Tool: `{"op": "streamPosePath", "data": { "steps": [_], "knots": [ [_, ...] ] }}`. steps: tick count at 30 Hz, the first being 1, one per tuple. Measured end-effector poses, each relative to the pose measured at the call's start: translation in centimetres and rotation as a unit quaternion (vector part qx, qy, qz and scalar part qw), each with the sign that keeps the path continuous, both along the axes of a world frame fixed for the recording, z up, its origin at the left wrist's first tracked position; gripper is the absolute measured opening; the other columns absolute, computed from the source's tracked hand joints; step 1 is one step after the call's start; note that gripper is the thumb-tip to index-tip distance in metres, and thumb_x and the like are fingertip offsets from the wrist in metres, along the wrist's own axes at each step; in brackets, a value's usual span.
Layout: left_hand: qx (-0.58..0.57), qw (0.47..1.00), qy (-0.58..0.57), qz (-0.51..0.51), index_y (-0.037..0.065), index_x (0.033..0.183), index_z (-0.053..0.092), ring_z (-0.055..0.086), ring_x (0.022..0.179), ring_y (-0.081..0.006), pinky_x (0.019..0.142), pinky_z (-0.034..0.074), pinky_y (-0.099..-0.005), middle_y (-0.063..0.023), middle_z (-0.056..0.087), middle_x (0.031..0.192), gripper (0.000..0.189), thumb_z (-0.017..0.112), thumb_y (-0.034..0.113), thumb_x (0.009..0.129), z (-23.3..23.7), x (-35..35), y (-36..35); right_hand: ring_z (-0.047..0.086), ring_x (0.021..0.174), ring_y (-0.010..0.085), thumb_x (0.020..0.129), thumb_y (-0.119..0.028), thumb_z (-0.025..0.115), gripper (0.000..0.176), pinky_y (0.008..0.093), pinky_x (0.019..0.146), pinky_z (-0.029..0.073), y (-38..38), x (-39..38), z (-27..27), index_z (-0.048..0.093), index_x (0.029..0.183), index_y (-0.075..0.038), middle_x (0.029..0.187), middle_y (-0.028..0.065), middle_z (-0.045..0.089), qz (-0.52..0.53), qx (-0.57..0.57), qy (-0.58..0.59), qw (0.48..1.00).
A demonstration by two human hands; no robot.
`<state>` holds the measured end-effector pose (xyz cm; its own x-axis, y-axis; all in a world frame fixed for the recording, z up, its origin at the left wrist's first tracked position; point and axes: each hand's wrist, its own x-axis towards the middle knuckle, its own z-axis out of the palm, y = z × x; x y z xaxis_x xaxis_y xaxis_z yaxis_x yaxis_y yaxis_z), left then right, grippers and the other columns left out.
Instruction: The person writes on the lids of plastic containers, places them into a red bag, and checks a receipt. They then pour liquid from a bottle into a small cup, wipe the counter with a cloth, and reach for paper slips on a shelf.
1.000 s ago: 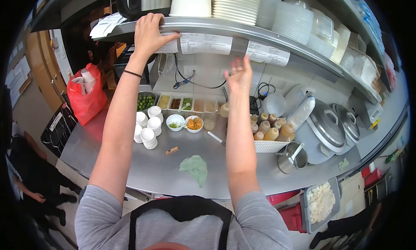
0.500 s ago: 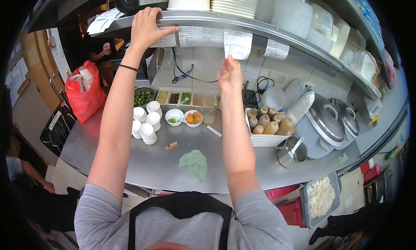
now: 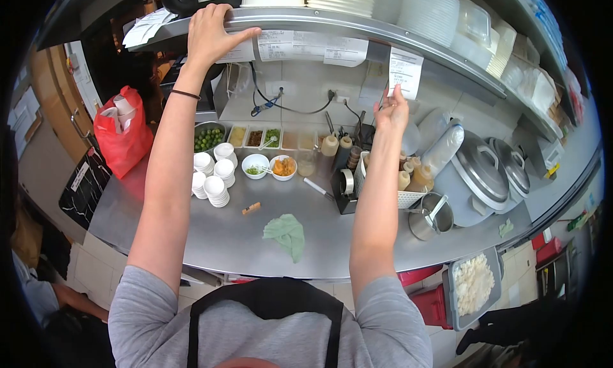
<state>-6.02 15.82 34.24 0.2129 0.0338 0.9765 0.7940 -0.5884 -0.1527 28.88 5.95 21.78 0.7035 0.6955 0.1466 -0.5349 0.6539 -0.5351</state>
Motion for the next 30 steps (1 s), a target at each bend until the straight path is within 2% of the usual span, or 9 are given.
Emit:
{"op": "streamPosePath", "data": {
  "steps": [8, 10, 11, 18, 20, 24, 26, 28, 30],
  "knots": [
    [-0.021, 0.999, 0.02, 0.023, 0.005, 0.094, 0.059, 0.051, 0.087, -0.0251, 0.081, 0.039, -0.0363, -0.0083, 0.055, 0.088, 0.07, 0.064, 0.066, 0.06, 0.2, 0.2, -1.2, 0.047, 0.094, 0.0088, 0.076, -0.024, 0.067, 0.02, 0.0423, 0.09, 0.023, -1.0, -8.1, -3.2, 0.056, 0.093, -0.022, 0.087, -0.0097, 0.053, 0.098, -0.037, 0.036, 0.994],
    [-0.023, 1.0, 0.018, 0.011, 0.005, 0.093, 0.059, 0.052, 0.087, -0.0261, 0.082, 0.039, -0.0363, -0.0091, 0.055, 0.089, 0.061, 0.068, 0.057, 0.061, 0.2, 0.1, -1.5, 0.043, 0.096, 0.0108, 0.076, -0.025, 0.067, 0.031, 0.0431, 0.089, 0.022, 0.0, -7.8, -2.7, 0.051, 0.102, -0.022, 0.098, -0.0076, 0.053, 0.095, -0.032, 0.022, 0.995],
    [-0.108, 0.992, -0.005, -0.062, 0.004, 0.082, 0.054, 0.045, 0.091, -0.028, 0.078, 0.037, -0.0372, -0.0121, 0.05, 0.09, 0.041, 0.073, 0.034, 0.062, 0.8, 0.1, -4.4, 0.043, 0.095, 0.0103, 0.076, -0.025, 0.067, 0.031, 0.0432, 0.089, 0.022, 0.2, -7.5, -1.9, 0.05, 0.101, -0.022, 0.097, -0.0079, 0.053, 0.1, -0.032, 0.01, 0.994],
    [-0.063, 0.996, -0.003, -0.055, 0.004, 0.082, 0.053, 0.047, 0.083, -0.0276, 0.076, 0.038, -0.0364, -0.0104, 0.049, 0.08, 0.052, 0.073, 0.046, 0.059, 0.5, 0.1, -3.2, 0.046, 0.094, 0.0094, 0.076, -0.03, 0.068, 0.023, 0.0418, 0.089, 0.027, 1.3, -6.6, 2.5, 0.057, 0.093, -0.02, 0.088, -0.0071, 0.052, 0.049, -0.017, 0.02, 0.998],
    [-0.03, 0.998, -0.001, -0.053, 0.004, 0.081, 0.054, 0.047, 0.082, -0.0275, 0.076, 0.038, -0.0361, -0.0105, 0.05, 0.08, 0.051, 0.072, 0.047, 0.06, 0.3, 0.2, -2.9, 0.043, 0.098, 0.0124, 0.076, -0.034, 0.067, 0.044, 0.0398, 0.088, 0.027, 0.9, -6.9, 1.4, 0.046, 0.111, -0.017, 0.099, -0.0031, 0.052, 0.081, 0.001, -0.016, 0.997],
    [-0.034, 0.999, 0.003, -0.04, 0.004, 0.08, 0.054, 0.047, 0.082, -0.0273, 0.075, 0.037, -0.0361, -0.0102, 0.05, 0.079, 0.049, 0.071, 0.047, 0.061, 0.0, 0.4, -2.5, 0.048, 0.093, 0.0134, 0.078, -0.031, 0.065, 0.036, 0.0336, 0.082, 0.037, 2.9, -6.5, -5.8, 0.05, 0.106, -0.014, 0.099, 0.0012, 0.055, 0.11, -0.054, -0.093, 0.988],
    [-0.03, 0.998, -0.02, -0.042, 0.005, 0.079, 0.055, 0.048, 0.081, -0.0267, 0.074, 0.037, -0.0359, -0.0092, 0.05, 0.078, 0.046, 0.071, 0.044, 0.062, -0.1, 0.7, -2.2, 0.054, 0.074, 0.0106, 0.081, -0.024, 0.06, 0.023, 0.025, 0.066, 0.042, 4.1, -6.6, -10.9, 0.057, 0.097, -0.008, 0.081, 0.0006, 0.06, 0.163, -0.1, -0.227, 0.955],
    [0.011, 0.998, -0.029, -0.059, 0.006, 0.077, 0.054, 0.048, 0.078, -0.0259, 0.072, 0.037, -0.0358, -0.0078, 0.05, 0.076, 0.042, 0.071, 0.043, 0.063, -0.5, 0.8, -1.2, 0.054, 0.073, 0.009, 0.079, -0.016, 0.058, 0.013, 0.024, 0.063, 0.041, 4.9, -7.4, -16.1, 0.061, 0.09, -0.01, 0.081, -0.0009, 0.06, 0.165, -0.258, -0.392, 0.868],
    [0.05, 0.996, -0.051, -0.046, 0.007, 0.075, 0.053, 0.048, 0.075, -0.0257, 0.07, 0.037, -0.0354, -0.0071, 0.049, 0.074, 0.041, 0.071, 0.042, 0.064, -0.6, 1.1, -0.7, 0.061, 0.079, 0.0176, 0.077, -0.013, 0.053, 0.017, 0.0292, 0.071, 0.046, 7.6, -6.0, -24.8, 0.067, 0.084, -0.006, 0.086, 0.0085, 0.066, 0.118, -0.255, -0.65, 0.706]
  ]
}}
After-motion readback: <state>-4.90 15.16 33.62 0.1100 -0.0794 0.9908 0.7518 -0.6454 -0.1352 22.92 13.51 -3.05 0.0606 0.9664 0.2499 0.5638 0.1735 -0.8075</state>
